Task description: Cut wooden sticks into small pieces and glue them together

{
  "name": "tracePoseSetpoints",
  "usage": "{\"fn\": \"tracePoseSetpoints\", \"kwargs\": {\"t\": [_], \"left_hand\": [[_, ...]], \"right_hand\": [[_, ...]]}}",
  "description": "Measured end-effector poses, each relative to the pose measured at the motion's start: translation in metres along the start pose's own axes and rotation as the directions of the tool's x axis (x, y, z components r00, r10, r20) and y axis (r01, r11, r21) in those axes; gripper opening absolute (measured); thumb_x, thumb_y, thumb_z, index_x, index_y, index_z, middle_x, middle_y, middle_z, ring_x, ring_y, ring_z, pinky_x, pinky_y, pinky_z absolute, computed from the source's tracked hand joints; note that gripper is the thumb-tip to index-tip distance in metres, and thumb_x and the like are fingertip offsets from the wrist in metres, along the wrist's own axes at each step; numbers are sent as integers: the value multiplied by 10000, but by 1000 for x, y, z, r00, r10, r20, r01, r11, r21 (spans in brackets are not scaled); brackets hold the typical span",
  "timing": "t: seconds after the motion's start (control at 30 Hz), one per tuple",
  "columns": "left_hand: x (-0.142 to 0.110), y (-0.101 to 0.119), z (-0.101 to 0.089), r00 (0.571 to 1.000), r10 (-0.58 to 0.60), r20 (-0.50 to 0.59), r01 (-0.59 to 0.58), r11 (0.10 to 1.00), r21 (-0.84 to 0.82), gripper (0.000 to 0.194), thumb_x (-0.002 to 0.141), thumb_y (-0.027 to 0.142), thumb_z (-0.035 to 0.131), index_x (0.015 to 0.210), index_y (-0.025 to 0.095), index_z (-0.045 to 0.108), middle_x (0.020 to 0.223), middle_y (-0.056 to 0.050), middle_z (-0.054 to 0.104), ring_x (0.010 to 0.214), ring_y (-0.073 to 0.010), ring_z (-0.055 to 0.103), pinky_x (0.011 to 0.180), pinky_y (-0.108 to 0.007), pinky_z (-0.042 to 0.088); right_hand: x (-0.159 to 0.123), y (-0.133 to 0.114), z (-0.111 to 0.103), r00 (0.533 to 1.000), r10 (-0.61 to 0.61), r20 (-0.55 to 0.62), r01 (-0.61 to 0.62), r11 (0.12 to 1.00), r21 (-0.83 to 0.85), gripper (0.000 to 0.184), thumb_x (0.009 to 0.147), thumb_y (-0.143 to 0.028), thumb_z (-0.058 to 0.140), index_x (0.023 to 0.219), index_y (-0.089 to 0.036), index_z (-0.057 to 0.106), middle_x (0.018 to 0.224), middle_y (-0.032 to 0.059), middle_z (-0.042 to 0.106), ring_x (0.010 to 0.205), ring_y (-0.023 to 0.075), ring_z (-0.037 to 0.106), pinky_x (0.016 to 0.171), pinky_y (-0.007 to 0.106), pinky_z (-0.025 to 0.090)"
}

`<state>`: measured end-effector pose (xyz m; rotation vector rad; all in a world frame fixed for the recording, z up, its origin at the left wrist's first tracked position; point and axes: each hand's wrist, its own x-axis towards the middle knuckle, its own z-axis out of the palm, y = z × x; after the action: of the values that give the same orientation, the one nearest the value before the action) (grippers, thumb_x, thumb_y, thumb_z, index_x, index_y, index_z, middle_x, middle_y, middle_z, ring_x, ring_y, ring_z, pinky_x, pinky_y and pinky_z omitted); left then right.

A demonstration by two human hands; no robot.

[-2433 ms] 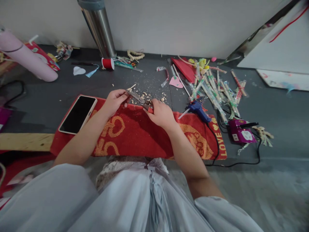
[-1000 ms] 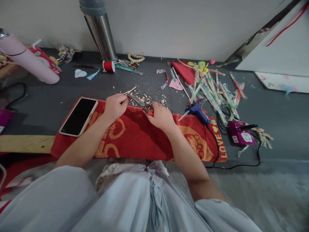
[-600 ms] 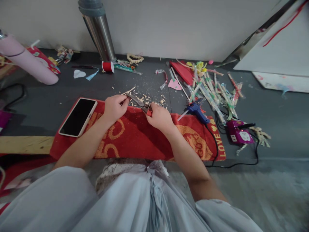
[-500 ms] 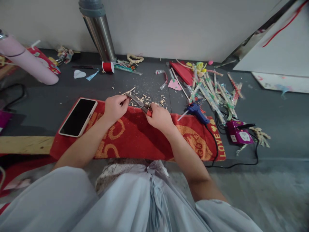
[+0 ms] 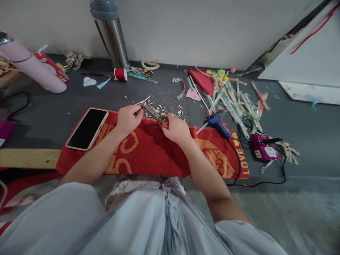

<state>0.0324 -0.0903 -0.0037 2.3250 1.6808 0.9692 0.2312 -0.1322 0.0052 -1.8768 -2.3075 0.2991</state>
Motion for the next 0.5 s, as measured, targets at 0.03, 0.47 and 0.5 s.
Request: {"fn": "tracePoseSetpoints", "kwargs": {"t": [0.03, 0.47, 0.5], "left_hand": [[0, 0, 0, 1000, 0, 3, 0, 1000, 0, 318, 823, 285, 475, 539, 193, 365, 527, -4, 442, 534, -118, 405, 553, -293, 269], [1, -1, 1, 1000, -14, 24, 13, 1000, 13, 295, 808, 262, 475, 547, 198, 352, 527, 3, 410, 534, -121, 404, 546, -287, 267], [1, -1, 1, 1000, -13, 23, 12, 1000, 14, 298, 808, 262, 475, 546, 197, 351, 527, 3, 409, 533, -121, 405, 545, -287, 267]], "right_hand": [[0, 0, 0, 1000, -2, -2, 2, 1000, 3, 295, 905, -379, 404, 1024, -144, 537, 1003, 130, 682, 889, 259, 650, 696, 322, 412], [0, 2, 1, 1000, 9, -13, -9, 1000, 27, 376, 919, -484, 403, 1023, -148, 535, 1027, 141, 674, 924, 263, 643, 730, 324, 430], [0, 2, 1, 1000, 8, -15, -7, 1000, 28, 373, 920, -482, 404, 1023, -147, 535, 1029, 141, 674, 924, 260, 644, 732, 323, 431]]}}
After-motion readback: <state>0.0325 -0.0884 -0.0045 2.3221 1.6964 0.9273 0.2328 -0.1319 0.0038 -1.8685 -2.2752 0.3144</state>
